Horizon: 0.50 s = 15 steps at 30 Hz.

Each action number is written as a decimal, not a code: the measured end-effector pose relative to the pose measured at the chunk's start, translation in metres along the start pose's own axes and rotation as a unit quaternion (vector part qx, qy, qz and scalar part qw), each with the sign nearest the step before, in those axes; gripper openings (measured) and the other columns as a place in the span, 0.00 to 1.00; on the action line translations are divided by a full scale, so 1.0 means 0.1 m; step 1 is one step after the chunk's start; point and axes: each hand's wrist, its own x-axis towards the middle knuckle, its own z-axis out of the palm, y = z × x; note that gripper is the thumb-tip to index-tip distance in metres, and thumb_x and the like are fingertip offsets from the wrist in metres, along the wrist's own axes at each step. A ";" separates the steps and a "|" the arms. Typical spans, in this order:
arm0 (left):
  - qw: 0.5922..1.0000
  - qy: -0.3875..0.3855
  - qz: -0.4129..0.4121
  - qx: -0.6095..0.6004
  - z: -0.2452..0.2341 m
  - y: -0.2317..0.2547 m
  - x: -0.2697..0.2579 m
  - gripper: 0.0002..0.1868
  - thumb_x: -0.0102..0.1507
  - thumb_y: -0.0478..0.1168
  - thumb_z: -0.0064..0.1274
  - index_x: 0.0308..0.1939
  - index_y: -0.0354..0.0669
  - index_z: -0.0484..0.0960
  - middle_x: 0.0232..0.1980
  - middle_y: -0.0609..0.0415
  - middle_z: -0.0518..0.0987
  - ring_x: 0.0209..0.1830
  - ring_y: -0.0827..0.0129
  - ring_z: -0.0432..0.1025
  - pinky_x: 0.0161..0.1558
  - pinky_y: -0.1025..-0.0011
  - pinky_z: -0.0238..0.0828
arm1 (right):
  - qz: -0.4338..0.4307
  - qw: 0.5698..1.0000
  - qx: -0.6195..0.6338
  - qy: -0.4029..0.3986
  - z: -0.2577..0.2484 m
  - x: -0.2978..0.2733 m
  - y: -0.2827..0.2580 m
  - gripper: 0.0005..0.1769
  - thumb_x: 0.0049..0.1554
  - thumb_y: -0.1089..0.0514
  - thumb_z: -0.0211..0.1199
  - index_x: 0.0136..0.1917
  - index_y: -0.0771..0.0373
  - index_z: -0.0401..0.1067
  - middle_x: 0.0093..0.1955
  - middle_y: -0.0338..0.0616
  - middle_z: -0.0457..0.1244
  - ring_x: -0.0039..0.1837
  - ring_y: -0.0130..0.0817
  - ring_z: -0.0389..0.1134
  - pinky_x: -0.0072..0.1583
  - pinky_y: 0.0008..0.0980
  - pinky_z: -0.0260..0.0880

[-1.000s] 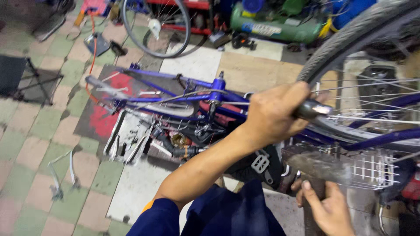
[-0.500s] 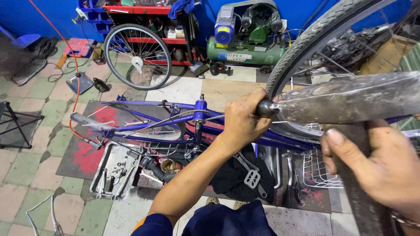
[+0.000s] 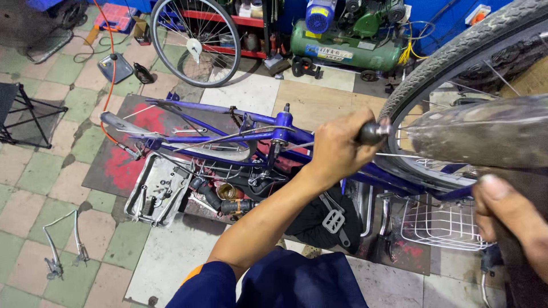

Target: The person works on the bottom bracket area of a blue bicycle frame using a wrench and a hammer. They manipulate the crankset and use a punch to tap a component into place, then remove the crank arm.

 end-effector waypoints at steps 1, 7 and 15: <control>1.000 0.007 0.002 0.002 0.01 0.04 -0.04 0.13 0.67 0.46 0.60 0.36 0.47 0.73 0.29 0.51 0.77 0.25 0.60 0.75 0.28 0.64 0.67 | 0.003 1.000 0.017 -0.025 -0.20 0.09 0.11 0.17 0.69 0.49 0.52 0.51 0.66 0.68 0.37 0.57 0.64 0.35 0.52 0.71 0.34 0.57 0.76; 0.999 0.018 0.025 -0.023 -0.03 0.33 -0.08 0.12 0.69 0.47 0.59 0.40 0.48 0.73 0.28 0.53 0.75 0.27 0.63 0.74 0.31 0.65 0.66 | 0.002 0.926 0.190 -0.328 -1.14 0.99 0.30 0.17 0.71 0.47 0.51 0.50 0.64 0.67 0.37 0.60 0.63 0.34 0.57 0.72 0.33 0.64 0.78; 0.998 0.040 0.039 -0.022 -0.12 0.32 0.00 0.12 0.69 0.47 0.58 0.40 0.48 0.72 0.28 0.54 0.75 0.28 0.64 0.74 0.31 0.66 0.67 | 0.046 0.996 0.047 -0.055 -1.08 0.70 0.43 0.27 0.73 0.39 0.39 0.45 0.60 0.64 0.20 0.45 0.57 0.20 0.38 0.61 0.21 0.40 0.61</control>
